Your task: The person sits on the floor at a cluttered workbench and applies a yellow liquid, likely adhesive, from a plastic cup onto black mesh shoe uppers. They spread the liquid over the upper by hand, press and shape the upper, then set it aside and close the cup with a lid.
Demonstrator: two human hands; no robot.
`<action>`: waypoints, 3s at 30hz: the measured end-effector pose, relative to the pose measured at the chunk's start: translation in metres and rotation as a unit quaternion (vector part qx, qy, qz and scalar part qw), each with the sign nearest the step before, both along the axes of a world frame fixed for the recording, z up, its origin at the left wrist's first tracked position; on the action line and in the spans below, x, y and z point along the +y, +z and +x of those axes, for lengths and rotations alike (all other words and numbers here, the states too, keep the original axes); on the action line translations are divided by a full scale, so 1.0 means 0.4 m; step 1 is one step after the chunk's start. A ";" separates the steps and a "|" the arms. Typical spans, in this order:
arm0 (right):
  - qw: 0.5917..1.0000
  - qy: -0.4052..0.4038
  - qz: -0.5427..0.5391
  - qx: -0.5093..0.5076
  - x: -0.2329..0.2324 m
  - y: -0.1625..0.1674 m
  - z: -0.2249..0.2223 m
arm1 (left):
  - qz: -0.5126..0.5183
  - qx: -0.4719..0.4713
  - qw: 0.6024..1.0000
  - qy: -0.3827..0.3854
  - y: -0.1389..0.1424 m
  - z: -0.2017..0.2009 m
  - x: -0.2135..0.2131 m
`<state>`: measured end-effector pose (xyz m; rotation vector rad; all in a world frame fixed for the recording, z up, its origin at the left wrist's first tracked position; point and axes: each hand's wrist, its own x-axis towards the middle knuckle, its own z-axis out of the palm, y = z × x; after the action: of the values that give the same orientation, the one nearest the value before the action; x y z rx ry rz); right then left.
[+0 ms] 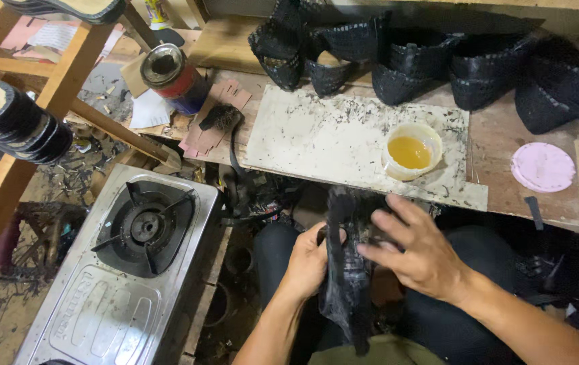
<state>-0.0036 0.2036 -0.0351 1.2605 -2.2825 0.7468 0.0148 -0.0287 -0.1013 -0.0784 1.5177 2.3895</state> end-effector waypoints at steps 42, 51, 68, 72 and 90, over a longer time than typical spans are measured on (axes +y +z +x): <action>0.988 -0.008 0.039 -0.152 -0.021 0.026 -0.003 | 0.089 -0.012 0.996 0.027 -0.108 -0.002 -0.003; 0.994 0.035 0.033 -0.101 0.005 0.025 -0.016 | 0.119 0.028 0.992 0.029 -0.091 -0.008 -0.004; 0.963 -0.224 0.087 -0.124 0.095 0.035 -0.205 | -0.023 -0.024 0.982 0.186 -0.028 -0.096 -0.131; 0.935 -0.260 0.193 -0.147 0.098 0.058 -0.291 | -0.376 0.208 0.892 0.138 -0.052 -0.131 -0.172; 0.991 -0.055 -0.027 -0.120 -0.011 0.035 -0.094 | 0.179 -0.028 0.982 0.043 -0.036 -0.151 -0.059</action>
<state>-0.0411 0.1993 -0.0210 1.0602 -2.4792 0.9575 -0.0454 -0.0523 -0.1158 -0.1316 1.0589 2.6651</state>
